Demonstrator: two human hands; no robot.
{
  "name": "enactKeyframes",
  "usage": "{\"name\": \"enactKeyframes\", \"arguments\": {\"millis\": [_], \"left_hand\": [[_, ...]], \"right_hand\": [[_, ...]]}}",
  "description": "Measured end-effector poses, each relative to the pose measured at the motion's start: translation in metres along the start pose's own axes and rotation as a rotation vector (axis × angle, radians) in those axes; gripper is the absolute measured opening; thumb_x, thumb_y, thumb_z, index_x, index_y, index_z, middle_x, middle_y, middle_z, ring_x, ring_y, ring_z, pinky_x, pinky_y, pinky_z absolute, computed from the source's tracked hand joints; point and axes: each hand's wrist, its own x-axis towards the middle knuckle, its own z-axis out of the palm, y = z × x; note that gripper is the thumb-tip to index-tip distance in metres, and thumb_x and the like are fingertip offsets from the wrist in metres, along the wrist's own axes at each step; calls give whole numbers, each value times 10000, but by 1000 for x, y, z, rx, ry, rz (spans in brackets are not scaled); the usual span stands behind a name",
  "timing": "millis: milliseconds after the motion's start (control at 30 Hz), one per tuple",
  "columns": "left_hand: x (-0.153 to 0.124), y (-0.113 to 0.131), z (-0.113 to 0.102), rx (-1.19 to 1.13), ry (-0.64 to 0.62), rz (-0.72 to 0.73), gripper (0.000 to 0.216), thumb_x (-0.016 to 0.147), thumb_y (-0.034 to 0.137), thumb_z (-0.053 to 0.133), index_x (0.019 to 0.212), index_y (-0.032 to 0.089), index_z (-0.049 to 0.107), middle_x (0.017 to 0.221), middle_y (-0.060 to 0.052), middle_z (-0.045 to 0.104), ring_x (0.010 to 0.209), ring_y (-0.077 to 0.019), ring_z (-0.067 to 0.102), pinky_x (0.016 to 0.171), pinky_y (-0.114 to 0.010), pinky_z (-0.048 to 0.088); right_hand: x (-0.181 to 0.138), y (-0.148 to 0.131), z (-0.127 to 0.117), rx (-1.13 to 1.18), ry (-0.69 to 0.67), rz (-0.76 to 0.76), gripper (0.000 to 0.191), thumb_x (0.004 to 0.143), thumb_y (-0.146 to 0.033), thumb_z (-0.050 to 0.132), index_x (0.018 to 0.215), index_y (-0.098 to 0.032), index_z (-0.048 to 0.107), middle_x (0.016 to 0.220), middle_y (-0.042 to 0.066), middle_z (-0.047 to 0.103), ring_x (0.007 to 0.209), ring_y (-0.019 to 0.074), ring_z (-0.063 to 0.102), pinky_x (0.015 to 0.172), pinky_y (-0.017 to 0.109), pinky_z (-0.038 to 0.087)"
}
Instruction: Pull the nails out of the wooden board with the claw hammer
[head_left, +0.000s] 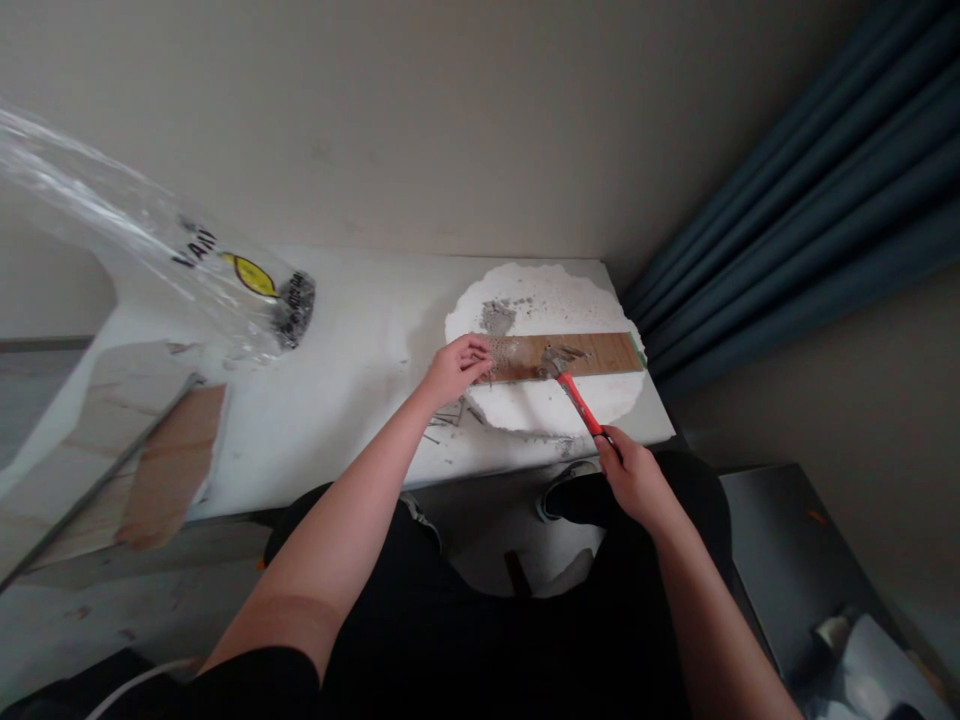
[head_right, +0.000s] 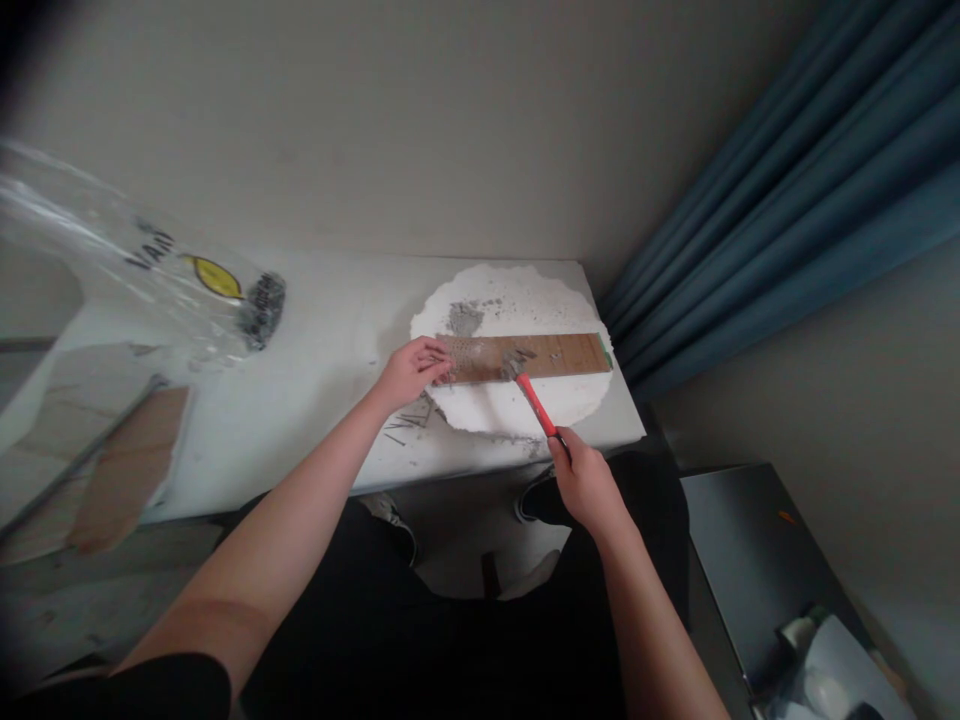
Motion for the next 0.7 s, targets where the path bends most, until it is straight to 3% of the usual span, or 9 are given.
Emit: {"name": "enactKeyframes", "arguments": {"millis": [100, 267, 367, 500, 700], "left_hand": [[2, 0, -2, -45, -12, -9, 311, 840, 343, 679, 1076, 190, 546, 901, -50, 675, 714, -148, 683, 593, -262, 541], [4, -6, 5, 81, 208, 77, 239, 877, 291, 612, 1084, 185, 556, 927, -55, 683, 807, -147, 683, 711, -284, 562], [3, -9, 11, 219, 162, 130, 236, 869, 260, 616, 1092, 185, 614, 950, -51, 705, 864, -151, 680, 799, -300, 560], [0, -9, 13, 335, 82, 100, 226, 856, 272, 629, 1056, 181, 684, 912, -46, 728, 834, -162, 678, 788, -304, 557], [2, -7, 15, 321, 107, 83, 185, 874, 320, 626, 983, 188, 697, 914, -48, 739, 837, -175, 680, 805, -319, 549]], "right_hand": [[0, 0, 0, 2, 2, -7, 416, 997, -484, 387, 1127, -178, 638, 778, 72, 677, 633, 206, 587, 599, 282, 402], [0, -2, 0, -9, 0, -3, 428, 999, -489, 377, 1119, -174, 639, 774, 71, 671, 616, 198, 570, 592, 284, 390], [-1, -4, -1, -16, 0, -2, 431, 1002, -490, 374, 1123, -172, 638, 760, 66, 668, 611, 195, 567, 591, 284, 387], [-1, -4, -1, -21, 5, -11, 420, 999, -481, 379, 1113, -174, 642, 758, 64, 668, 620, 196, 576, 595, 283, 394], [0, -3, -1, -15, 0, -13, 416, 1003, -485, 379, 1110, -176, 637, 759, 63, 665, 618, 195, 570, 592, 283, 390]]}}
